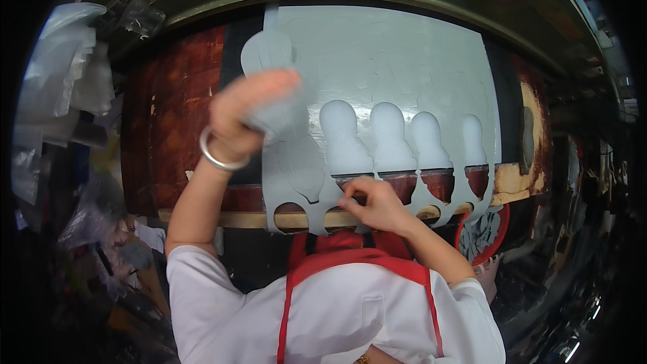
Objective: The person operates a hydraulic press to cut multiple identical shapes from a sheet of gray material. They place the sheet, press a button to activate the machine, remove the cutouts, and repeat the process with new sheets.
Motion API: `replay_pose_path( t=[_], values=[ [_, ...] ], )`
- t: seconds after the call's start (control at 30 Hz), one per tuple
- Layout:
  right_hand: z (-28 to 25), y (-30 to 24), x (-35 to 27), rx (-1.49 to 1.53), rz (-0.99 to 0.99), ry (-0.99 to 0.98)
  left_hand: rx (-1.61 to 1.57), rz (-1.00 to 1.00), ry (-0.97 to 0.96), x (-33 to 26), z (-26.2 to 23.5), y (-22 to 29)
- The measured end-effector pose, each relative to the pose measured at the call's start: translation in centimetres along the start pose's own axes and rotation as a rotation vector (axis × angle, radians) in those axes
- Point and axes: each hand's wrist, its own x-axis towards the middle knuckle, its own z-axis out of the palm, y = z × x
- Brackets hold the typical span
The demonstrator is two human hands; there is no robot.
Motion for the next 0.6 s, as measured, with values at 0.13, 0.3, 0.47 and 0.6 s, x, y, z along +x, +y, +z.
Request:
replay_pose_path(
  t=[0.13, 0.3, 0.47, 0.6],
  values=[
    [1.7, 2.1, 3.9, 0.535, 0.277, -0.291, 0.061, 0.192, -0.671, -6.6, 2.5, 1.2],
    [1.7, 3.9, 4.4, 1.08, 0.309, -0.393, 0.004, -0.019, -0.708, -10.4, 2.2, 1.0],
    [2.8, 3.4, -0.3, 0.845, -0.011, -0.388, -0.122, -0.171, -0.649, -8.7, 1.9, 2.4],
    [5.9, 2.9, -3.2, 0.469, 0.225, -0.45, -0.286, -0.567, -0.163, -5.5, 0.3, 3.9]
  ],
)
